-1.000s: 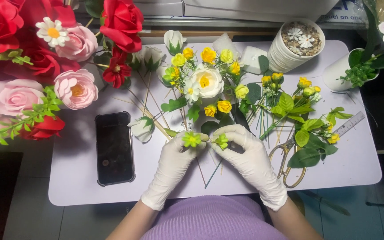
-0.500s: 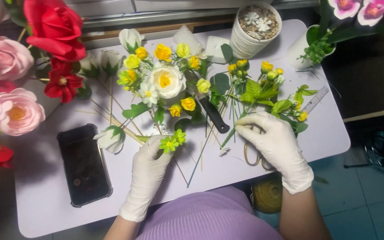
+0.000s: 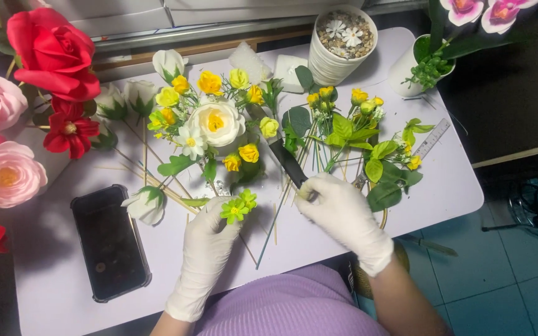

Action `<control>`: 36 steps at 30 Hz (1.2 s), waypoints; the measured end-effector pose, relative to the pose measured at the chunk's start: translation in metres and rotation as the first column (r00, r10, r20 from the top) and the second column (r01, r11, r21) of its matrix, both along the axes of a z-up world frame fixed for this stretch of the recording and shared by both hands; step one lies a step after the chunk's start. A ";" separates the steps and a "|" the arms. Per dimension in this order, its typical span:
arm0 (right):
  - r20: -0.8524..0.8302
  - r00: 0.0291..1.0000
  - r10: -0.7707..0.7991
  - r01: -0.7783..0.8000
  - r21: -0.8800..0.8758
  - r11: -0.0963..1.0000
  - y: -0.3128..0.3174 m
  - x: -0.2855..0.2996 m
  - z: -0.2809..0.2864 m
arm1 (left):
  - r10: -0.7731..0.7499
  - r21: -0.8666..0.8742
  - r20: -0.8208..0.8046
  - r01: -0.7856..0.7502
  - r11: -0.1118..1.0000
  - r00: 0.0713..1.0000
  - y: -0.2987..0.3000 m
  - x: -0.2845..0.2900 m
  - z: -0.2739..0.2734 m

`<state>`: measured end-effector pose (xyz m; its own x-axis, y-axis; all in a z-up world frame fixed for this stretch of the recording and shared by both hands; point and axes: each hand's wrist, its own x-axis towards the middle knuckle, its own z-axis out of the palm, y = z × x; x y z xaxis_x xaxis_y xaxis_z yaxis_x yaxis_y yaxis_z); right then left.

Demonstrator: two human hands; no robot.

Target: Arranging artificial yellow and white flowers into a floral display on a workspace.

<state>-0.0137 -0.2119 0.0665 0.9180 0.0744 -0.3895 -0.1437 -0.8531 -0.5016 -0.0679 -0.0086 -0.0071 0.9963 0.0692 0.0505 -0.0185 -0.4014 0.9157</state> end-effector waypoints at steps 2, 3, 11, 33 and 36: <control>-0.224 0.970 -0.091 0.102 0.039 0.994 -0.003 0.002 0.028 | 0.028 -0.011 -0.027 -0.028 1.000 0.999 0.001 0.000 -0.002; -0.222 0.972 -0.082 0.094 0.042 0.995 -0.007 0.002 0.029 | 0.036 -0.008 -0.024 -0.036 0.999 0.999 0.001 0.002 -0.002; -0.414 0.883 -0.219 0.416 0.480 0.772 -0.013 -0.003 0.035 | 0.094 -0.102 -0.253 -0.124 0.987 0.963 -0.008 0.008 0.039; 0.307 0.915 -0.263 -0.064 0.753 0.655 0.019 -0.034 -0.010 | 0.148 -0.186 -0.229 -0.193 0.964 0.962 -0.006 -0.001 0.045; 0.402 0.881 -0.248 -0.113 0.689 0.715 0.027 -0.034 -0.007 | 0.149 -0.150 -0.188 -0.179 0.972 0.971 -0.004 -0.003 0.038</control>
<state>-0.0477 -0.1846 0.0597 0.9793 0.0795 0.1862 0.2003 -0.2472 -0.9480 -0.0705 -0.0130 0.0306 0.9629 0.2253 -0.1486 0.2005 -0.2285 0.9527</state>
